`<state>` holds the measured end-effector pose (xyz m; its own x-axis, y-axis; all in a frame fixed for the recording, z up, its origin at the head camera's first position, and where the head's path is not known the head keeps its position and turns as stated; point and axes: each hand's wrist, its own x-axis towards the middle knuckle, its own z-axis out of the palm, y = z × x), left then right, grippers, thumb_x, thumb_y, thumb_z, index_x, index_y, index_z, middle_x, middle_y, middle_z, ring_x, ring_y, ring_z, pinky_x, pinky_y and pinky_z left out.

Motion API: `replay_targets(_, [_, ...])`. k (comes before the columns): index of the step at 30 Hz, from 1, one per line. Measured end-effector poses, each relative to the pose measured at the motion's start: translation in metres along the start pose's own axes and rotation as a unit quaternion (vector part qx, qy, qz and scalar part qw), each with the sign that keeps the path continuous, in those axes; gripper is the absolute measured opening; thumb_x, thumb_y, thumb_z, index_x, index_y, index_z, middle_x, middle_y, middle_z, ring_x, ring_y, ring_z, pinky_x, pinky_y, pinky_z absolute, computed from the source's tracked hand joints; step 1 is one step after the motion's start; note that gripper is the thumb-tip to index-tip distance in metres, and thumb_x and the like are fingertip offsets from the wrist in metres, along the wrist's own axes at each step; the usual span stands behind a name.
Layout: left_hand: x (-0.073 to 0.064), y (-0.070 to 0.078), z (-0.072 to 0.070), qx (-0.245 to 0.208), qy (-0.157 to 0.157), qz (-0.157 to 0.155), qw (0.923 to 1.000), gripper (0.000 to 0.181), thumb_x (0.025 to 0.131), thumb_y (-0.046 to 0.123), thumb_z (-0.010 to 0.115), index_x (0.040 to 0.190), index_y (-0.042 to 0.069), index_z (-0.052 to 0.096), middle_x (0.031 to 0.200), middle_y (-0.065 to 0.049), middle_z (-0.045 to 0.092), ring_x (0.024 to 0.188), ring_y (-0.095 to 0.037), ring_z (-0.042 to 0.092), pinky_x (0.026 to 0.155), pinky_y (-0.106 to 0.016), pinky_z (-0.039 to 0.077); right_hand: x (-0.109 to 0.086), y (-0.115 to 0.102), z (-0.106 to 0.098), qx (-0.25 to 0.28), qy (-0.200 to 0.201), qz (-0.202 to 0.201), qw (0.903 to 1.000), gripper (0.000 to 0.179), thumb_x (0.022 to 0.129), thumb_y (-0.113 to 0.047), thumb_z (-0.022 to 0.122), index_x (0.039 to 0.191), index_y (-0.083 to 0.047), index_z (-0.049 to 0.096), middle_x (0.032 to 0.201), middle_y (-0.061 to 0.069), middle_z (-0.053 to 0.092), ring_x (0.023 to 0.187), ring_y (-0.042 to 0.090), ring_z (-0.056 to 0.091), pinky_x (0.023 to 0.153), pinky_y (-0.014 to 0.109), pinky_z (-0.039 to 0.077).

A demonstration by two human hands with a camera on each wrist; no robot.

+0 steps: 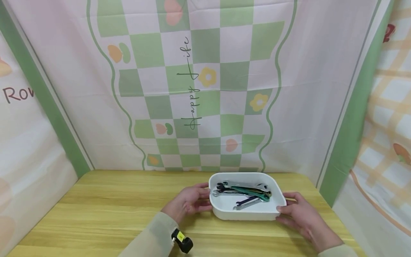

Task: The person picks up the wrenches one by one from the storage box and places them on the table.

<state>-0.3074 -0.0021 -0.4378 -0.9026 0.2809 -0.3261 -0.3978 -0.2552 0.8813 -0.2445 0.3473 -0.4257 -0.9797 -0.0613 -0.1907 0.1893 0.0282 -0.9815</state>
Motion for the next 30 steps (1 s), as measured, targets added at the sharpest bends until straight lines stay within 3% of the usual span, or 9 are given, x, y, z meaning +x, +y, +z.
replay_targets(6, [0.0,0.002,-0.007,0.021,0.011,0.006,0.9997,0.056,0.091,-0.003,0.063,0.145,0.008,0.051,0.111,-0.022,0.063,0.089,-0.027,0.063,0.074,-0.035,0.06,0.0,0.0,0.01,-0.014,0.004,0.004,0.9999,0.084,0.087,0.009,0.064,0.147,0.011,0.006,0.143,0.044,0.018,0.097,0.03,0.064,0.09,0.052,0.053])
replay_targets(9, [-0.001,0.004,-0.008,0.031,0.016,0.01,0.9994,0.056,0.09,-0.006,0.061,0.144,0.007,0.052,0.11,-0.023,0.062,0.088,-0.027,0.064,0.073,-0.034,0.06,0.003,0.001,0.009,-0.017,-0.003,0.002,0.9998,0.08,0.087,0.008,0.064,0.145,0.013,0.009,0.14,0.042,0.025,0.097,0.029,0.064,0.09,0.052,0.053])
replay_targets(14, [0.0,0.007,-0.009,0.035,0.023,0.01,0.9991,0.055,0.089,-0.008,0.06,0.142,0.005,0.053,0.108,-0.023,0.063,0.084,-0.025,0.063,0.069,-0.032,0.06,0.011,0.002,-0.007,0.021,-0.036,0.008,0.9991,0.05,0.09,0.006,0.063,0.131,0.008,0.035,0.118,0.022,0.058,0.097,0.033,0.065,0.089,0.052,0.054])
replay_targets(18, [0.002,0.008,-0.009,0.036,0.02,0.012,0.9991,0.056,0.089,-0.009,0.06,0.142,0.004,0.052,0.108,-0.024,0.063,0.083,-0.025,0.063,0.067,-0.03,0.06,0.019,-0.001,-0.021,0.033,-0.06,0.011,0.9976,0.027,0.094,0.001,0.062,0.12,0.001,0.052,0.105,0.016,0.066,0.096,0.033,0.067,0.088,0.049,0.055])
replay_targets(20, [0.003,0.009,-0.009,0.036,0.018,0.011,0.9991,0.056,0.089,-0.009,0.06,0.142,0.004,0.052,0.109,-0.024,0.063,0.083,-0.025,0.063,0.067,-0.03,0.06,0.023,-0.003,-0.024,0.027,-0.06,0.013,0.9977,0.032,0.095,-0.001,0.063,0.123,0.007,0.051,0.105,0.015,0.067,0.096,0.033,0.067,0.088,0.048,0.055])
replay_targets(22, [0.003,0.009,-0.009,0.037,0.017,0.01,0.9991,0.056,0.089,-0.01,0.06,0.142,0.004,0.052,0.109,-0.024,0.063,0.083,-0.025,0.063,0.067,-0.031,0.06,0.027,-0.005,-0.026,0.021,-0.053,0.018,0.9982,0.048,0.095,-0.004,0.064,0.133,0.015,0.042,0.105,0.013,0.066,0.097,0.032,0.066,0.088,0.047,0.055])
replay_targets(25, [0.003,0.01,-0.009,0.038,0.02,0.008,0.999,0.056,0.089,-0.01,0.06,0.142,0.003,0.051,0.11,-0.025,0.063,0.083,-0.026,0.064,0.067,-0.032,0.06,0.034,-0.007,-0.026,0.027,-0.051,0.024,0.9981,0.065,0.095,-0.006,0.065,0.145,0.015,0.029,0.107,0.011,0.067,0.098,0.031,0.066,0.089,0.046,0.055])
replay_targets(27, [0.003,0.01,-0.009,0.038,0.023,0.006,0.999,0.056,0.089,-0.011,0.06,0.142,0.003,0.052,0.11,-0.025,0.063,0.083,-0.027,0.064,0.068,-0.033,0.06,0.037,-0.007,-0.027,0.037,-0.055,0.028,0.9974,0.059,0.095,-0.007,0.066,0.145,0.01,0.038,0.108,0.01,0.067,0.098,0.03,0.066,0.088,0.044,0.056])
replay_targets(30, [0.003,0.01,-0.009,0.041,0.027,0.004,0.9988,0.056,0.088,-0.01,0.06,0.142,0.003,0.052,0.11,-0.025,0.063,0.083,-0.027,0.064,0.068,-0.033,0.06,0.041,-0.007,-0.028,0.048,-0.071,0.032,0.9958,0.035,0.096,-0.006,0.064,0.131,-0.006,0.062,0.109,0.011,0.067,0.097,0.028,0.065,0.086,0.041,0.057])
